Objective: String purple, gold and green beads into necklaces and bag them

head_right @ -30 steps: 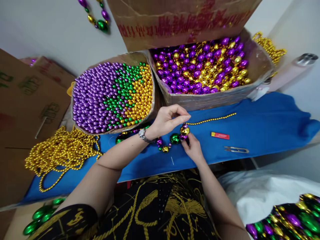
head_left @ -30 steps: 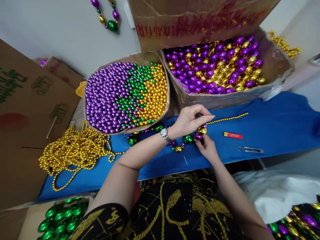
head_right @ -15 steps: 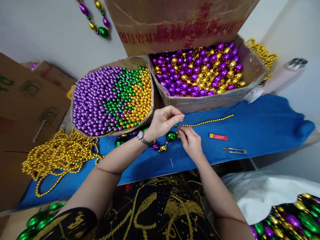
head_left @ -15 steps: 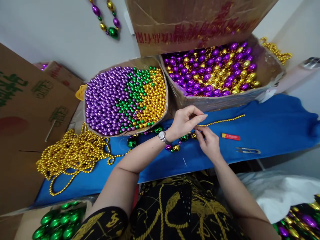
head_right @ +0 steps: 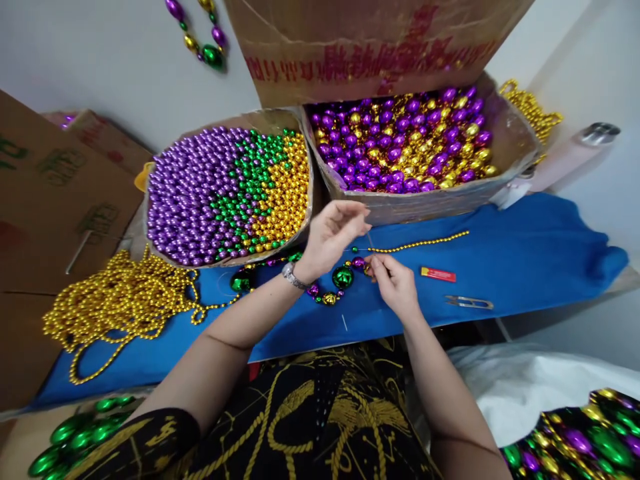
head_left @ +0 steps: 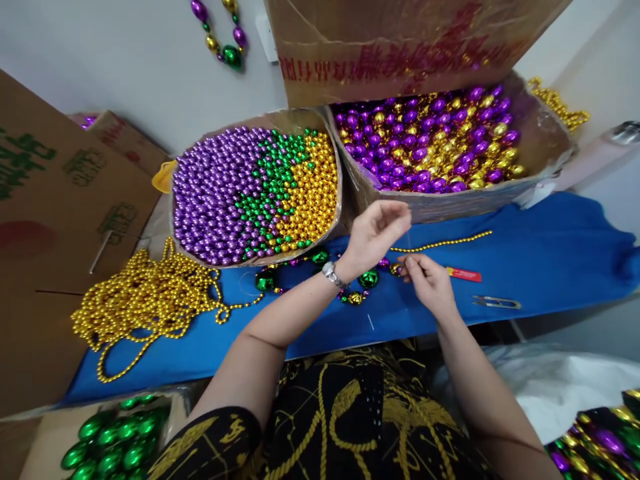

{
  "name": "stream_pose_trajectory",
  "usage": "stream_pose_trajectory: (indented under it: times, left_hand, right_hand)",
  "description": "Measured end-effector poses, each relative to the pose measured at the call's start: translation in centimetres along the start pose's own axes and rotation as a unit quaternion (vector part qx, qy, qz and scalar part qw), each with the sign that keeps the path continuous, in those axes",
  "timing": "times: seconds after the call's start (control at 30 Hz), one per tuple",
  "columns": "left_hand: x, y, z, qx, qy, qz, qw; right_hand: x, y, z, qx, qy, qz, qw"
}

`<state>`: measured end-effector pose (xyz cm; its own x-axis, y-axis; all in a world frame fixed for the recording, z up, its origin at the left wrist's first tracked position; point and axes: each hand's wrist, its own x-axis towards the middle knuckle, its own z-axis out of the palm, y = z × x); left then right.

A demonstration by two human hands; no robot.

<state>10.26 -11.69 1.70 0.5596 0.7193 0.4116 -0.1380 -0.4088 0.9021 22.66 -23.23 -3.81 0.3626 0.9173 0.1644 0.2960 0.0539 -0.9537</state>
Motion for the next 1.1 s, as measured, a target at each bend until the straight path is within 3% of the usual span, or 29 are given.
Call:
stream_pose_trajectory:
  times: [0.07, 0.1, 0.2, 0.23, 0.3, 0.4, 0.63, 0.8, 0.9, 0.93, 1.0, 1.03, 1.1]
  left_hand:
    - [-2.4, -1.6, 0.3, 0.143, -0.077, 0.005, 0.987]
    - [-3.8, -2.4, 0.4, 0.234, -0.137, 0.004, 0.963]
    - [-7.4, -4.1, 0.5, 0.467, -0.280, -0.014, 0.839]
    - [-8.2, -4.3, 0.3, 0.514, -0.299, -0.016, 0.804]
    - [-9.3, -4.2, -0.6, 0.565, -0.312, -0.001, 0.764]
    - [-10.1, -3.6, -3.2, 0.582, -0.326, 0.035, 0.744]
    - [-12.3, -3.8, -10.5, 0.607, -0.334, 0.066, 0.718]
    - [-13.7, -3.1, -11.1, 0.602, -0.319, 0.026, 0.732]
    - [-14.9, -1.3, -12.3, 0.581, -0.268, 0.008, 0.768]
    - [-15.8, -0.4, -13.7, 0.579, -0.222, -0.003, 0.784]
    - [-18.8, 1.5, -18.2, 0.599, -0.071, -0.052, 0.796]
    - [-21.1, 2.6, -21.1, 0.622, 0.033, -0.098, 0.776]
    - [-27.2, 4.9, -27.1, 0.677, 0.237, -0.201, 0.667]
  right_hand:
    - [-0.1, -0.2, -0.2, 0.049, 0.038, -0.001, 0.998]
    - [-0.2, -0.3, -0.4, 0.073, 0.056, -0.004, 0.996]
    - [0.2, -0.5, -1.1, 0.132, 0.110, -0.004, 0.985]
    - [0.4, -0.5, -1.5, 0.146, 0.133, -0.005, 0.980]
    - [0.9, 0.1, -2.4, 0.173, 0.187, -0.003, 0.967]
    - [1.7, 1.6, -4.1, 0.223, 0.245, 0.025, 0.943]
    - [2.3, 4.1, -5.3, 0.288, 0.284, 0.111, 0.908]
    - [2.5, 3.2, -5.4, 0.284, 0.300, 0.098, 0.905]
    - [2.1, 2.1, -4.6, 0.273, 0.287, 0.057, 0.916]
    - [1.9, 1.8, -4.1, 0.265, 0.280, 0.039, 0.922]
    - [1.4, 1.3, -2.8, 0.244, 0.264, 0.007, 0.933]
    - [1.1, 1.1, -2.1, 0.236, 0.261, -0.005, 0.936]
    - [0.6, 0.7, -0.7, 0.227, 0.258, -0.020, 0.939]
